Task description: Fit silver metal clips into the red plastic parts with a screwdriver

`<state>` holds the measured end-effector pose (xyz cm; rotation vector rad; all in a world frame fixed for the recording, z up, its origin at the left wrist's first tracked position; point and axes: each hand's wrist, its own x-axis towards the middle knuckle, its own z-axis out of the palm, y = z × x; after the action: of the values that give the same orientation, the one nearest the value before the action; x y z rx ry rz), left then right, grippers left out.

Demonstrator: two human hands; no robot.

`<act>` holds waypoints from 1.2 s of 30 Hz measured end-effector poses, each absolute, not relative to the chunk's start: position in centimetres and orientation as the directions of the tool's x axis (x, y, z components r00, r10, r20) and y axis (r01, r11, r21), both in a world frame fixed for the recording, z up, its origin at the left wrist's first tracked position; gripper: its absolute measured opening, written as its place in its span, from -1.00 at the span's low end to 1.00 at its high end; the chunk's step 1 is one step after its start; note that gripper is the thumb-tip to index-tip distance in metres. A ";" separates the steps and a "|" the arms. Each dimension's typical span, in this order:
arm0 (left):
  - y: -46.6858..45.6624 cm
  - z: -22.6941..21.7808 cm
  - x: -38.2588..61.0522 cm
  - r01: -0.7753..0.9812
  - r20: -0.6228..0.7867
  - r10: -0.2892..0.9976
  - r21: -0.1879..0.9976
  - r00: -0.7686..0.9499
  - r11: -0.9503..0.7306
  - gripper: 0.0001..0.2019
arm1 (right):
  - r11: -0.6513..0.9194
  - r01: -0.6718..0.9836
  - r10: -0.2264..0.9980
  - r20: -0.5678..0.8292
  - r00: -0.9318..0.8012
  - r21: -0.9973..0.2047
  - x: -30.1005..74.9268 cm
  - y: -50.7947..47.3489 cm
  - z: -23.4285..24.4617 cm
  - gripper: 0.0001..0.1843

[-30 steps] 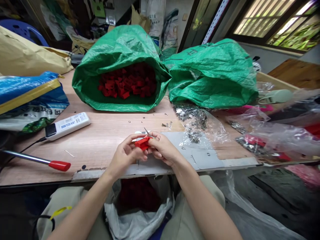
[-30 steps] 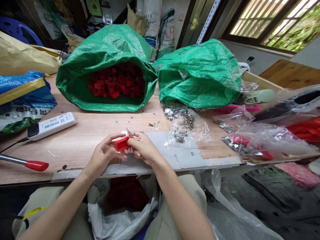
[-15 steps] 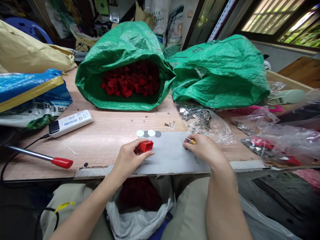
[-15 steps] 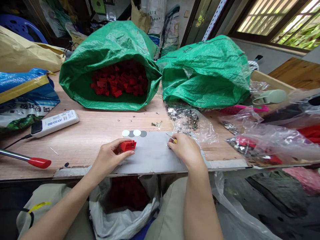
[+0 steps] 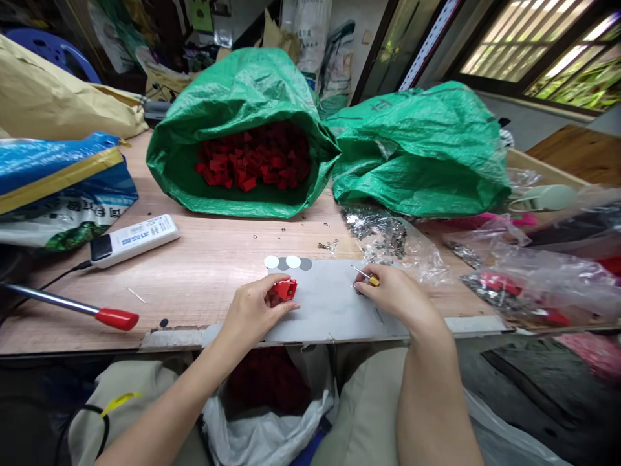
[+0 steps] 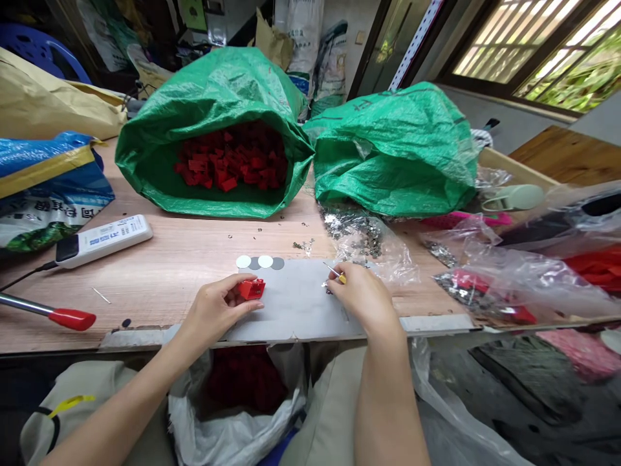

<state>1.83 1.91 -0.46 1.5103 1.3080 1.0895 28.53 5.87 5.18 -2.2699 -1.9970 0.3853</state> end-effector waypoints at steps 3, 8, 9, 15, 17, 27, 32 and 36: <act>1.8 -0.4 1.8 0.236 0.090 0.993 0.966 0.081 -0.106 -0.64 | -0.107 0.964 0.990 -0.121 0.079 -0.245 28.4 5.9 4.8 -0.91; 1.8 -0.2 1.9 0.227 0.111 0.991 0.966 0.071 -0.124 -0.73 | -0.117 0.961 0.991 -0.086 0.098 -0.252 28.2 6.3 4.6 -0.86; 1.9 -0.2 1.9 0.225 0.107 0.992 0.967 0.071 -0.121 -0.75 | -0.110 0.948 0.993 -0.074 0.092 -0.298 27.9 6.4 4.6 -0.86; 1.9 0.1 1.9 0.286 0.092 0.993 0.952 0.068 -0.108 -0.78 | 0.009 0.698 0.993 -0.077 -0.092 -0.716 24.0 6.9 3.6 -0.83; 1.9 0.1 1.9 0.299 0.090 0.994 0.949 0.062 -0.105 -0.76 | 0.068 0.641 0.989 -0.032 -0.144 -0.764 22.5 6.9 3.0 -0.81; 1.9 0.1 2.0 0.343 0.095 0.995 0.934 0.040 -0.103 -0.72 | -0.065 0.310 0.982 -0.116 -0.149 -0.948 19.6 6.8 1.7 -0.77; 1.8 0.1 2.0 0.283 0.115 0.993 0.952 0.008 -0.113 -0.78 | -0.146 0.173 0.976 -0.171 -0.138 -0.974 18.7 6.4 1.9 -0.66; 1.8 -0.2 2.0 0.321 0.157 0.988 0.936 -0.007 -0.146 -0.76 | -0.179 0.125 0.974 -0.193 -0.115 -0.976 17.9 6.1 1.9 -0.62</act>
<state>1.96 1.77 -0.15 1.5519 1.3956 1.1770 17.87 6.12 1.92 -1.3724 -1.2953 1.3886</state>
